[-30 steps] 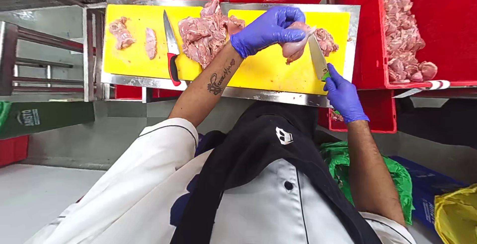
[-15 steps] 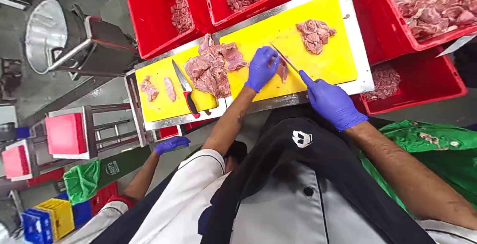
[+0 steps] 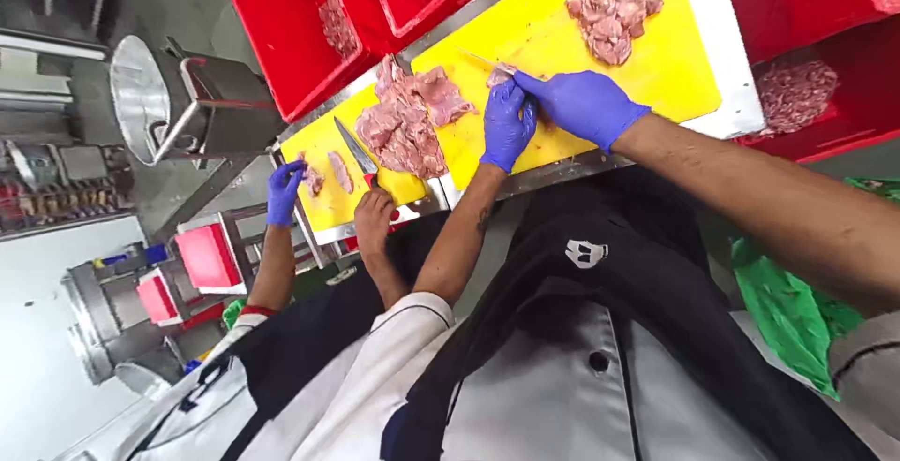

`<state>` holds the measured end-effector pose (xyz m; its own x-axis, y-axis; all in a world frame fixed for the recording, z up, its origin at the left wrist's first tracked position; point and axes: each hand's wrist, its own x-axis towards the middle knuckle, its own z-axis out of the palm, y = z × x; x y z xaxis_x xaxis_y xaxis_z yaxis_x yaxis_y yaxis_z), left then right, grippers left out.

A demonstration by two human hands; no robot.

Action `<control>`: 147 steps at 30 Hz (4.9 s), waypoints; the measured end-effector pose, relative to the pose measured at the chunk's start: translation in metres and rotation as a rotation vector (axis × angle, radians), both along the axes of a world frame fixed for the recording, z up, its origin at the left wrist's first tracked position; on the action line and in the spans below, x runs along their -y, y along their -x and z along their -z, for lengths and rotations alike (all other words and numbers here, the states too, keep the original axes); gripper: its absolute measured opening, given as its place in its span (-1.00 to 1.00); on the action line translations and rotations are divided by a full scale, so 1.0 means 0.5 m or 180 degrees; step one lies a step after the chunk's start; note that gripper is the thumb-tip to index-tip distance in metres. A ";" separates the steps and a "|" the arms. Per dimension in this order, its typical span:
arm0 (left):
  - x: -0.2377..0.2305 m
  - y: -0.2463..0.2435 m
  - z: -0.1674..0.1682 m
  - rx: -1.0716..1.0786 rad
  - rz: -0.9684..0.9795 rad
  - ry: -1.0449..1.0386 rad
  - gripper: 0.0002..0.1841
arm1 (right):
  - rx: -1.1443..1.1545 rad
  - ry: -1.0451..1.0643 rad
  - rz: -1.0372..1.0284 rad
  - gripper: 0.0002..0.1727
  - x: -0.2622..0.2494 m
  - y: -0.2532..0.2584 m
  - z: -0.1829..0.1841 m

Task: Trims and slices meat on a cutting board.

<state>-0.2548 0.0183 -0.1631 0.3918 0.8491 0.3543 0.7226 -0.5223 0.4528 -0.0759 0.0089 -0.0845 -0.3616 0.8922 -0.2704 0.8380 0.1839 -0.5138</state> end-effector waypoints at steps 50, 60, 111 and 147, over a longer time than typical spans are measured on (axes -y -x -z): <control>0.095 0.120 -0.093 0.0021 -0.1027 0.1708 -0.70 | -0.0899 0.0502 0.1071 -0.37 0.257 -0.087 -0.009; 0.106 0.083 -0.054 -0.0135 -0.0555 0.0936 -0.76 | 0.0810 0.0259 -0.0318 -0.38 0.284 -0.051 -0.098; 0.019 -0.023 -0.061 -0.0035 -0.0470 0.1191 -0.66 | 0.0263 0.0038 0.0066 -0.37 0.063 -0.026 -0.009; -0.071 0.015 -0.090 0.1558 -0.0266 0.2185 -0.75 | -0.0534 0.0134 0.0997 -0.41 0.098 -0.144 -0.046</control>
<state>-0.2621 0.0539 -0.1182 0.2548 0.9572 -0.1372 0.3863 0.0294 0.9219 -0.0038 -0.0400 -0.0617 -0.1149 0.9561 -0.2695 0.7537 -0.0928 -0.6507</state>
